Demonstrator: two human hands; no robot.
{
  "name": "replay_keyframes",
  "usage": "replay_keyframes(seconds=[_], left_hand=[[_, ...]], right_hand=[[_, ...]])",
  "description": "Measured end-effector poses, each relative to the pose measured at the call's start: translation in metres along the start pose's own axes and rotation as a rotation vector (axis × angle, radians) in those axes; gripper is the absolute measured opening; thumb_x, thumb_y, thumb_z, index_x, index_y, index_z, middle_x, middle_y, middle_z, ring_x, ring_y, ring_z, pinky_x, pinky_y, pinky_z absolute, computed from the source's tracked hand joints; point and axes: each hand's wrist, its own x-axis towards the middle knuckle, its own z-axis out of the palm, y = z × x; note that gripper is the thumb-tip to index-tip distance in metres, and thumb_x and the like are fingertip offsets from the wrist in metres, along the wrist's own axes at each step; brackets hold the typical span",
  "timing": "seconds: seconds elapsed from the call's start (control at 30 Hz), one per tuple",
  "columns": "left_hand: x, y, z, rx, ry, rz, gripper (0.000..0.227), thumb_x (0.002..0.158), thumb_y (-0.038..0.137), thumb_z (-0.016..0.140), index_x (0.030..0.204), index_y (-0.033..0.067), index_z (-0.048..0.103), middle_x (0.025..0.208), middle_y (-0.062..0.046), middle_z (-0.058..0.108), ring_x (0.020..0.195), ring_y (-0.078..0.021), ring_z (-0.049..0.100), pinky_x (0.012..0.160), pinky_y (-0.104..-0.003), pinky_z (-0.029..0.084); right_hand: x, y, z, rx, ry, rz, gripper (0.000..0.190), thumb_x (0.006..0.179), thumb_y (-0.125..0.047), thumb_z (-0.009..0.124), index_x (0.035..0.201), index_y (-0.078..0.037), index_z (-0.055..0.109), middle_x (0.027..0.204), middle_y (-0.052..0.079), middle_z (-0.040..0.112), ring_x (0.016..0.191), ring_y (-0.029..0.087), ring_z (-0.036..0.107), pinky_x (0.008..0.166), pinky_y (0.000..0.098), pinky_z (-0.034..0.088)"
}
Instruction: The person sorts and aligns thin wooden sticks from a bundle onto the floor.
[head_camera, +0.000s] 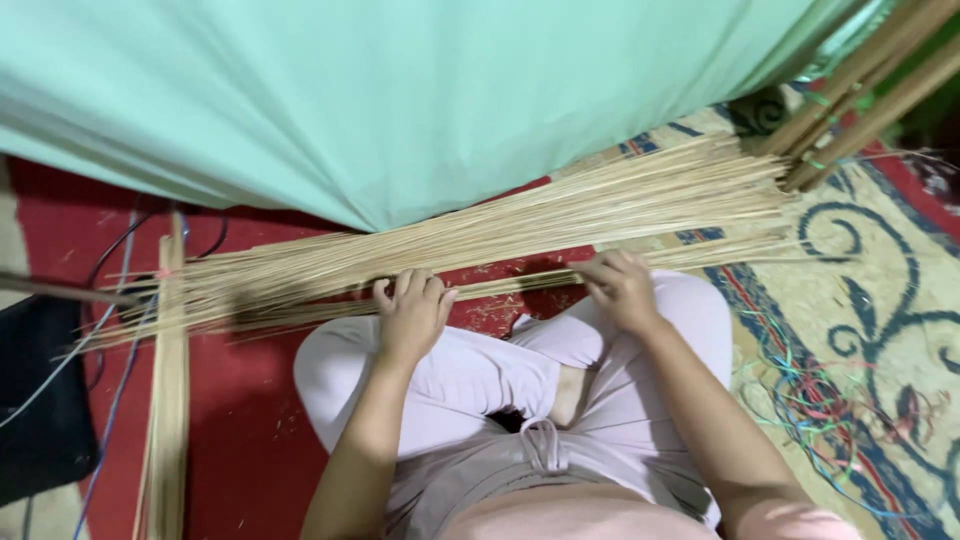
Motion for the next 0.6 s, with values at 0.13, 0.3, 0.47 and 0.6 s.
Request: replay_keyframes(seconds=[0.13, 0.3, 0.47, 0.6], left_hand=[[0.028, 0.009, 0.030, -0.113, -0.115, 0.102, 0.020, 0.099, 0.042, 0.057, 0.095, 0.0250, 0.066, 0.097, 0.004, 0.062, 0.107, -0.0181, 0.059, 0.101, -0.049, 0.036], [0.034, -0.059, 0.076, 0.098, 0.007, 0.209, 0.011, 0.084, 0.039, 0.070, 0.079, 0.0296, 0.070, 0.077, 0.004, 0.062, 0.084, -0.0181, 0.065, 0.091, -0.043, 0.046], [0.029, -0.073, 0.109, 0.048, -0.649, -0.082, 0.031, 0.094, 0.043, 0.055, 0.087, 0.0217, 0.076, 0.087, -0.002, 0.072, 0.091, -0.0296, 0.071, 0.091, -0.047, 0.053], [0.030, -0.076, 0.142, 0.008, -1.005, -0.262, 0.033, 0.099, 0.037, 0.052, 0.101, 0.0239, 0.082, 0.105, -0.001, 0.081, 0.105, -0.0288, 0.077, 0.089, -0.044, 0.061]], right_hand=[[0.012, 0.012, 0.034, -0.073, -0.100, -0.090, 0.019, 0.082, -0.010, 0.078, 0.097, -0.021, 0.081, 0.086, 0.003, 0.071, 0.083, 0.028, 0.067, 0.077, 0.0407, 0.049], [0.032, 0.069, 0.041, -0.181, -0.343, 0.018, 0.009, 0.089, -0.013, 0.075, 0.096, -0.016, 0.079, 0.086, 0.008, 0.074, 0.083, 0.033, 0.072, 0.073, 0.0462, 0.056], [0.008, 0.165, 0.059, -0.133, -0.672, 0.382, 0.012, 0.089, -0.021, 0.073, 0.099, -0.021, 0.080, 0.098, 0.008, 0.077, 0.099, 0.037, 0.073, 0.087, 0.0491, 0.059], [-0.013, 0.214, 0.098, -0.138, -0.805, 0.600, 0.015, 0.085, -0.027, 0.078, 0.097, -0.034, 0.082, 0.099, -0.001, 0.080, 0.104, 0.029, 0.075, 0.092, 0.0407, 0.059]])
